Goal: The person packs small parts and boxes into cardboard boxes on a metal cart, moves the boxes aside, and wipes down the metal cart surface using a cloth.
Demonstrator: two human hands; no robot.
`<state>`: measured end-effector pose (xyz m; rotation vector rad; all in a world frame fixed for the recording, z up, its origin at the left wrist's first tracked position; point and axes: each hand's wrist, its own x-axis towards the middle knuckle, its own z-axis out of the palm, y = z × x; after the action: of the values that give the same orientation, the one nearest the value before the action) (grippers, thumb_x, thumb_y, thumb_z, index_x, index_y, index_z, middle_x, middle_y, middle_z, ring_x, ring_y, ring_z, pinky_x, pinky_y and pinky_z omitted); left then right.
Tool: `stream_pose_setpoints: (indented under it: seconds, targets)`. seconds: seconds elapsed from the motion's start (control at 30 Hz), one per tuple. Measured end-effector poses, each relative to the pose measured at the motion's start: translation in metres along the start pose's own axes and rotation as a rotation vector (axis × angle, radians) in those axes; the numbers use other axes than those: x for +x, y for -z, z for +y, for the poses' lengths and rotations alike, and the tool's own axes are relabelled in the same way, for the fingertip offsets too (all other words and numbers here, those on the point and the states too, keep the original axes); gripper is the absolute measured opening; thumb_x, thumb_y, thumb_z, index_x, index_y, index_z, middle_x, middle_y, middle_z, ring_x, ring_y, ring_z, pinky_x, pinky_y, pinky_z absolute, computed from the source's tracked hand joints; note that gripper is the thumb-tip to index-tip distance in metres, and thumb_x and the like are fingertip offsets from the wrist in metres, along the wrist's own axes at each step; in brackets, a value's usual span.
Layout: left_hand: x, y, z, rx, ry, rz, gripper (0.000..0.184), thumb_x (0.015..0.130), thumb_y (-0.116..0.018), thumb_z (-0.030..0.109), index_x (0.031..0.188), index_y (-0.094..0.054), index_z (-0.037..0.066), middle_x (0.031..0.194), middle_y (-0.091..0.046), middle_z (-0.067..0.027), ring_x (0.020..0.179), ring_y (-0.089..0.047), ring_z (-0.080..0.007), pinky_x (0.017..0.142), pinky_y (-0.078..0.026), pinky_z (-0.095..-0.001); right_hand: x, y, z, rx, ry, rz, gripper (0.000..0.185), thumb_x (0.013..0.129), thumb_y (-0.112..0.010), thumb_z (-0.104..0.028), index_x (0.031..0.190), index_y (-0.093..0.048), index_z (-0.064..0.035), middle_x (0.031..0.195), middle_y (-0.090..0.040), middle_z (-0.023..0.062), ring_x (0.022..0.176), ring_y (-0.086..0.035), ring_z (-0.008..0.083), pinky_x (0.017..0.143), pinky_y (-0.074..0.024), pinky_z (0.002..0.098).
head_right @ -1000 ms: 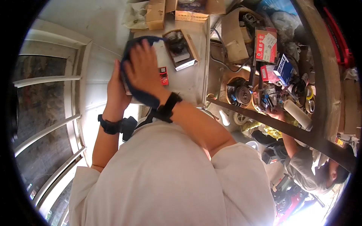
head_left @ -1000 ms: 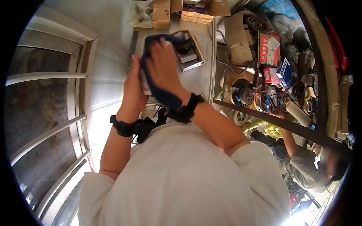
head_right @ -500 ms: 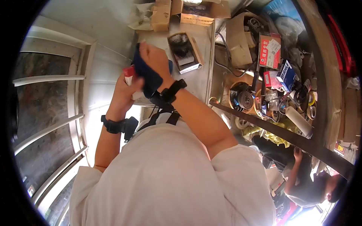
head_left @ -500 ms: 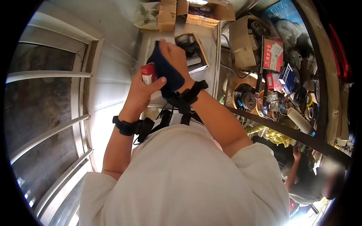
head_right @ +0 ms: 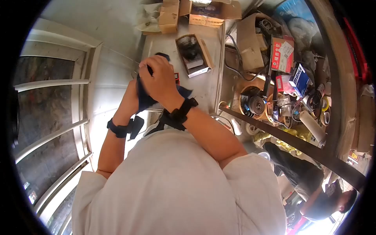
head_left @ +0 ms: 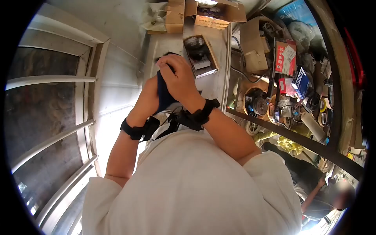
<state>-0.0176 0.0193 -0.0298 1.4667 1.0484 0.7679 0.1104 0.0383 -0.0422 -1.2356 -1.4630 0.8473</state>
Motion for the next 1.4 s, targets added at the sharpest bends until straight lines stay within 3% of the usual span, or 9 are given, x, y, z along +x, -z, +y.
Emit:
stream_pose_setpoints:
  seconds: [0.37, 0.4, 0.53, 0.87, 0.93, 1.0, 1.13, 1.2, 1.4]
  targets:
    - [-0.004, 0.001, 0.011, 0.232, -0.011, 0.015, 0.049, 0.077, -0.066, 0.003, 0.125, -0.053, 0.002, 0.1, -0.067, -0.0155, 0.09, -0.065, -0.0229, 0.081, -0.048, -0.0314, -0.012, 0.012, 0.065, 0.441, -0.31, -0.068, 0.022, 0.089, -0.053, -0.02, 0.088, -0.061, 0.0008, 0.081, -0.064, 0.0119, 0.074, -0.06, 0.0238, 0.069, -0.0462, 0.0302]
    - [-0.002, 0.0, 0.015, 0.181, -0.008, 0.023, 0.051, 0.078, -0.065, 0.003, 0.127, -0.052, 0.003, 0.102, -0.067, -0.0139, 0.09, -0.064, -0.0212, 0.082, -0.048, -0.0304, -0.009, 0.02, 0.052, 0.681, -0.677, -0.124, 0.027, 0.095, -0.045, -0.02, 0.09, -0.064, -0.001, 0.076, -0.06, 0.0004, 0.07, -0.055, 0.0104, 0.067, -0.044, 0.0231]
    - [-0.001, 0.011, 0.008, -0.145, 0.06, 0.153, 0.051, 0.08, -0.065, 0.001, 0.13, -0.051, 0.004, 0.113, -0.064, -0.0068, 0.094, -0.06, -0.0132, 0.084, -0.047, -0.0262, 0.0, 0.043, 0.09, -0.117, -0.214, -0.327, 0.022, 0.091, -0.051, -0.018, 0.097, -0.062, 0.0011, 0.083, -0.065, 0.0039, 0.075, -0.059, 0.0166, 0.069, -0.0463, 0.0279]
    - [0.008, 0.039, -0.074, -0.123, 0.275, 0.349, 0.046, 0.079, -0.065, 0.002, 0.119, -0.044, 0.004, 0.099, -0.06, -0.008, 0.094, -0.057, -0.0142, 0.082, -0.049, -0.0292, -0.018, 0.209, 0.022, 1.038, -0.308, 0.156, 0.042, 0.095, -0.047, -0.038, 0.116, -0.055, -0.0025, 0.111, -0.063, 0.0144, 0.103, -0.06, 0.0292, 0.095, -0.0465, 0.043]
    - [0.017, 0.028, -0.105, -0.051, 0.294, 0.288, 0.042, 0.078, -0.063, 0.0, 0.116, -0.045, 0.004, 0.096, -0.061, -0.0102, 0.093, -0.059, -0.0182, 0.079, -0.049, -0.0314, -0.035, 0.194, 0.065, 0.381, -0.204, 0.246, 0.043, 0.095, -0.046, -0.041, 0.113, -0.057, -0.0036, 0.109, -0.064, 0.0152, 0.101, -0.061, 0.0285, 0.094, -0.0471, 0.0415]
    - [0.029, 0.011, -0.16, 0.242, 0.173, 0.273, 0.042, 0.075, -0.062, -0.003, 0.113, -0.046, 0.004, 0.09, -0.061, -0.0145, 0.092, -0.06, -0.0279, 0.077, -0.048, -0.0361, -0.047, 0.176, 0.118, 1.568, -0.552, 0.141, 0.041, 0.095, -0.045, -0.043, 0.105, -0.06, -0.0061, 0.102, -0.066, 0.013, 0.094, -0.063, 0.0253, 0.09, -0.0491, 0.0362]
    - [0.051, -0.018, -0.16, 0.771, -0.003, -0.032, 0.045, 0.074, -0.062, 0.001, 0.116, -0.047, 0.006, 0.11, -0.06, -0.0156, 0.103, -0.056, -0.0315, 0.086, -0.044, -0.0394, -0.066, 0.166, 0.158, 0.674, -0.451, 0.327, 0.037, 0.1, -0.037, -0.035, 0.102, -0.061, -0.0077, 0.098, -0.067, 0.0096, 0.098, -0.06, 0.0233, 0.092, -0.0474, 0.037]
    - [0.058, -0.029, -0.171, 0.956, -0.274, -0.024, 0.042, 0.078, -0.058, 0.004, 0.119, -0.047, 0.005, 0.118, -0.057, -0.0159, 0.109, -0.054, -0.0306, 0.09, -0.042, -0.0411, -0.061, 0.174, 0.126, 1.358, -0.501, 0.307, 0.037, 0.101, -0.035, -0.034, 0.104, -0.061, -0.0072, 0.102, -0.066, 0.0118, 0.102, -0.059, 0.0243, 0.094, -0.0465, 0.0391]
    - [0.058, -0.061, -0.211, 1.237, -0.35, -0.243, 0.049, 0.082, -0.053, 0.007, 0.13, -0.041, 0.007, 0.14, -0.04, -0.0143, 0.126, -0.041, -0.0293, 0.104, -0.032, -0.0467, -0.047, 0.192, 0.09, 1.36, -0.252, -0.03, 0.038, 0.097, -0.043, -0.028, 0.125, -0.052, -0.0036, 0.121, -0.059, 0.0129, 0.115, -0.053, 0.0241, 0.104, -0.0406, 0.0416]
